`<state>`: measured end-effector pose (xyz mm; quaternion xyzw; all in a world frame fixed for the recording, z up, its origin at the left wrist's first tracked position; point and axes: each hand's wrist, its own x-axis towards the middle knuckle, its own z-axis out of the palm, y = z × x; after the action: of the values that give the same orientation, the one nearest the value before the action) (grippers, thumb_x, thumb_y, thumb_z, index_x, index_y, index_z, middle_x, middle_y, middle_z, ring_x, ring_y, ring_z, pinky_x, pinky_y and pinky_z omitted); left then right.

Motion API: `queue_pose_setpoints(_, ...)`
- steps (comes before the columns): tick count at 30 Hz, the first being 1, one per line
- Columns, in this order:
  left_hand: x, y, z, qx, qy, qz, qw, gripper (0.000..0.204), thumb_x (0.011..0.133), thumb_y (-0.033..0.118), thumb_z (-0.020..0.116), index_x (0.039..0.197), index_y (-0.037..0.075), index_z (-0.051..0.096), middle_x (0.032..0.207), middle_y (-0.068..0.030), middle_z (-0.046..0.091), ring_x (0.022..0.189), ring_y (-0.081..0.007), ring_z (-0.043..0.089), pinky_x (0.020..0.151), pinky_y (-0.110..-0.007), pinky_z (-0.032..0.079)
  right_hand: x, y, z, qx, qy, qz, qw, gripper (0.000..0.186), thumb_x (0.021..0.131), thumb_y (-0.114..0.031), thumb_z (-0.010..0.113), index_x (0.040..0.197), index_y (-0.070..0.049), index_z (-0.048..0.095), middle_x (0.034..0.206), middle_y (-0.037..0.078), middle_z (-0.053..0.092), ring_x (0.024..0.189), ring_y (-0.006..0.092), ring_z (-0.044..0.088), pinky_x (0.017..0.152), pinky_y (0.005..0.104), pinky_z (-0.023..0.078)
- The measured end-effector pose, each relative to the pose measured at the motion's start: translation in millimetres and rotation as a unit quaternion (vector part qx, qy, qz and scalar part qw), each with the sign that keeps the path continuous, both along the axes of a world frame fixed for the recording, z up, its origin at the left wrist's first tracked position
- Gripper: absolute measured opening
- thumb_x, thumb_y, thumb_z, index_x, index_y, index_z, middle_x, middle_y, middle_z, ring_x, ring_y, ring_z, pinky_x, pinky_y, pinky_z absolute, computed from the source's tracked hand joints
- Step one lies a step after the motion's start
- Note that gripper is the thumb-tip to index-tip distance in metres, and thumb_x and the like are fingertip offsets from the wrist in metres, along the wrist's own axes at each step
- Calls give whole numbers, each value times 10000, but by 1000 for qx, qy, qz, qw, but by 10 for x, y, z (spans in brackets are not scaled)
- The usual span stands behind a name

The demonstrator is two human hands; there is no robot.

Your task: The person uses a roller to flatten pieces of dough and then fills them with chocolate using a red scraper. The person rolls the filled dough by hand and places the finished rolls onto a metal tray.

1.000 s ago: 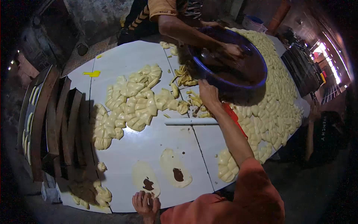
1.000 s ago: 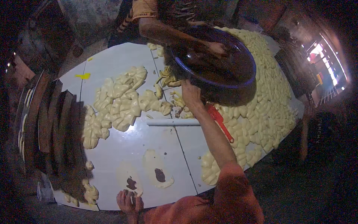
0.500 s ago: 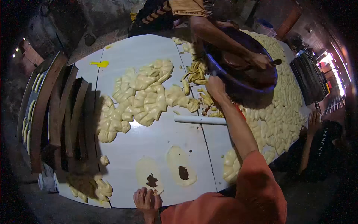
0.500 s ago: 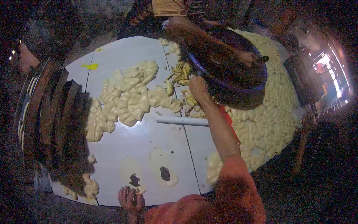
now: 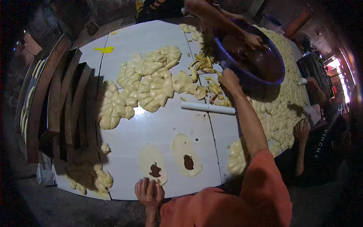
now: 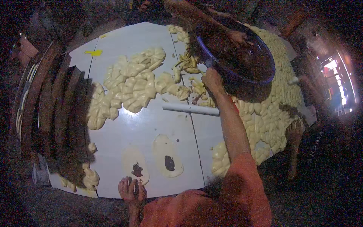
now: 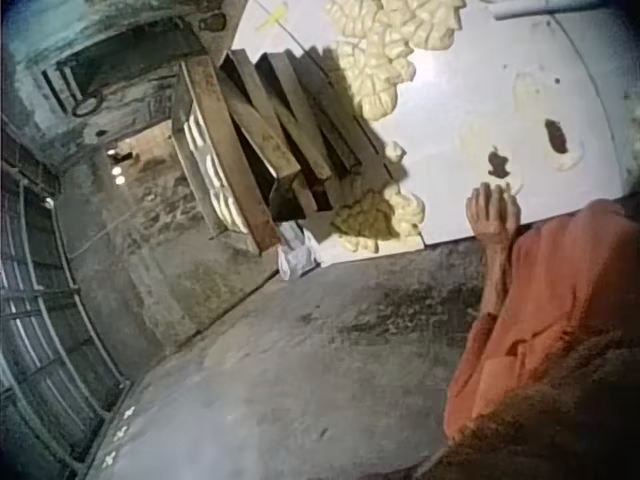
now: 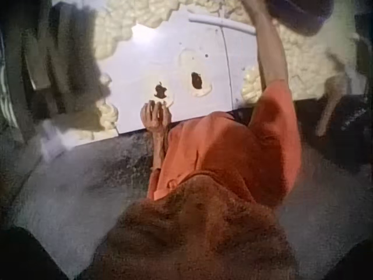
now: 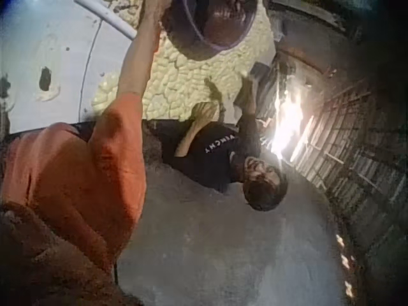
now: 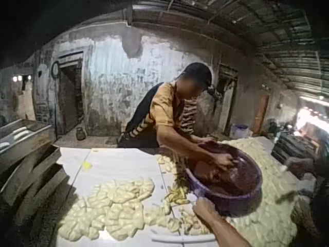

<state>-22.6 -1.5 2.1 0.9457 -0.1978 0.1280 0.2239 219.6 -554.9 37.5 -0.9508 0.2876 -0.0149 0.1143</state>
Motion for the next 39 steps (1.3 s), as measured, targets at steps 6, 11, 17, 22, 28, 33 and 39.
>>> queue_pose_setpoints(6,51,-79,-67,-25,-20,-17,999,364,813,228,771,1151,100,728,1323,-157,640,1232,-395,584,1045,-567,453,-752,400,430,104,-116,95,983,310,879,-272,719,1058,-21,757,986,115,762,774,238,704,739,377,541)
queue_pose_setpoints(11,45,61,-73,-47,-39,-22,998,403,801,244,789,1178,117,728,1331,-146,641,1234,-367,594,1047,-549,459,-1647,1550,564,238,-62,224,943,228,879,-208,701,1032,-43,738,964,111,737,837,274,721,752,391,558)
queue_pose_setpoints(17,36,50,7,-44,11,-65,997,403,824,234,789,1195,106,701,1359,-164,616,1290,-405,552,1127,-618,355,-2321,2138,388,215,-51,385,896,163,883,-139,703,1030,-74,726,957,76,678,769,290,688,668,397,556)
queue_pose_setpoints(22,61,-332,269,-30,30,-145,989,355,843,246,812,1170,147,713,1364,-78,615,1321,-303,537,1181,-617,268,-2502,2226,168,211,-88,363,903,177,894,-149,725,1063,-99,742,984,59,688,797,266,705,656,364,565)
queue_pose_setpoints(28,128,-783,293,-17,40,-212,976,376,757,176,861,1101,172,709,1323,-89,636,1305,-322,547,1167,-650,278,-2509,2275,17,235,-137,367,890,157,892,-170,711,1047,-156,732,1045,29,674,818,245,711,666,360,582)
queue_pose_setpoints(33,178,-860,208,-13,42,-227,973,273,832,244,806,1094,224,734,1353,-80,630,1313,-315,546,1152,-662,288,-2723,2229,123,243,-151,328,900,213,867,-190,774,1060,-103,752,1021,72,698,820,224,715,661,331,567)
queue_pose_setpoints(39,251,-933,171,-8,35,-241,970,203,838,228,778,1038,216,740,1378,-59,616,1347,-302,521,1134,-645,336,-2810,2212,-73,145,-147,390,898,183,890,-200,729,1045,-115,682,1048,37,658,835,213,712,632,334,577)
